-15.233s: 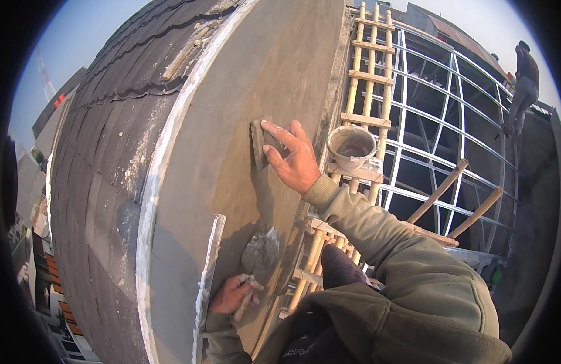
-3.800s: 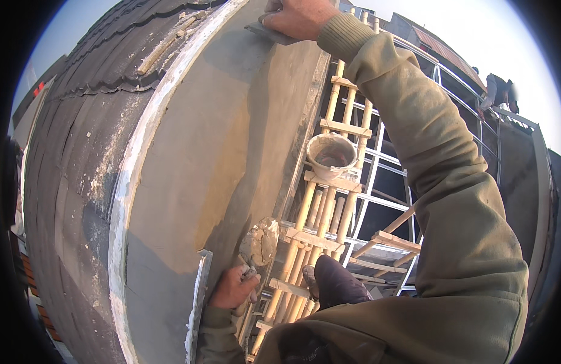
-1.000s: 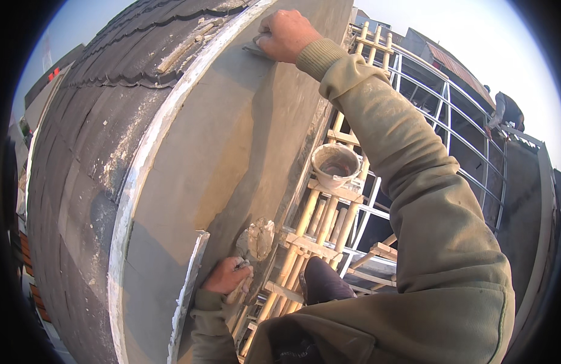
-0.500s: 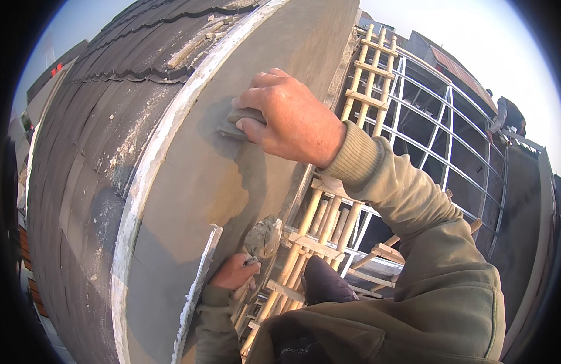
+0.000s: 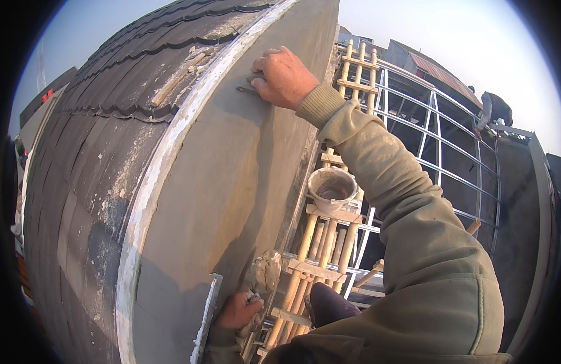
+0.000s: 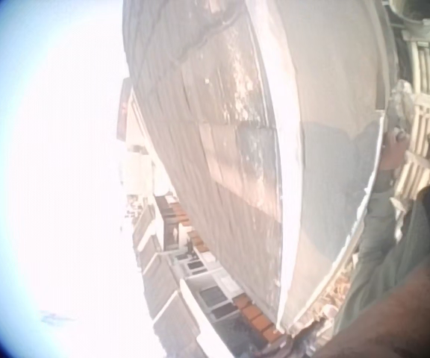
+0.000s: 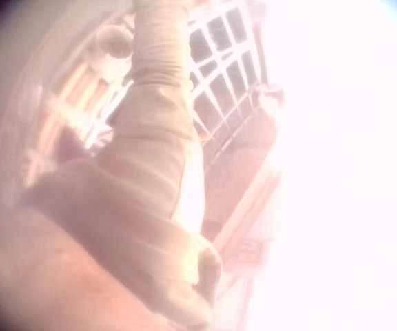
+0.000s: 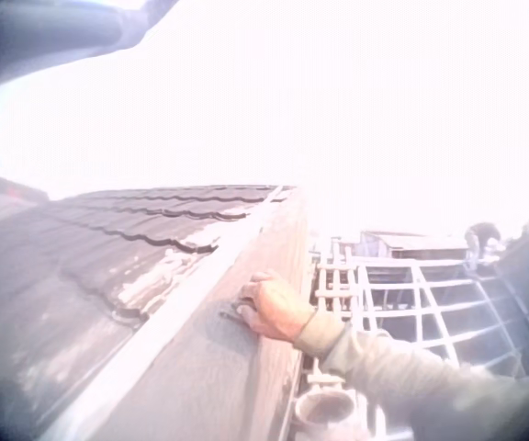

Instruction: The person applies wet mortar to a roof edge using a trowel and smooths it with a wooden float. The person also positions a metal strip along the edge and applies more mortar over it.

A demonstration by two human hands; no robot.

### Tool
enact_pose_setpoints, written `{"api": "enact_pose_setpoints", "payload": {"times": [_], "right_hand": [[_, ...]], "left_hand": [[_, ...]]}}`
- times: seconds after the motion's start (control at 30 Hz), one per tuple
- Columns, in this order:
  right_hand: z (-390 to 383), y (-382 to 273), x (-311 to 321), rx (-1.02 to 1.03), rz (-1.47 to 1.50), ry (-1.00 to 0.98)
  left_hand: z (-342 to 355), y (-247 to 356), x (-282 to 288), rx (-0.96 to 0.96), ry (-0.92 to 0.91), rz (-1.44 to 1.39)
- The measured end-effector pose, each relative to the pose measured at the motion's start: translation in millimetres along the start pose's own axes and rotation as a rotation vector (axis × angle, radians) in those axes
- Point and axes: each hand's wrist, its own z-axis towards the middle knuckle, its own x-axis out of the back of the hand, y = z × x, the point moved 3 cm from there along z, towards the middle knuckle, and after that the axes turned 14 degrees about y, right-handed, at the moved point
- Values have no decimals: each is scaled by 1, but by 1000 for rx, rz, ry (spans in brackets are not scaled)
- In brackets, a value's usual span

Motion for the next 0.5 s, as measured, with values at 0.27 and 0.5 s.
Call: {"api": "enact_pose_setpoints", "payload": {"times": [0.27, 0.5], "right_hand": [[31, 190, 3, -622, -280, 322], [-78, 67, -19, -1167, 976, 325]], "left_hand": [[7, -8, -5, -24, -30, 49], [3, -12, -7, -78, 42, 1]]}}
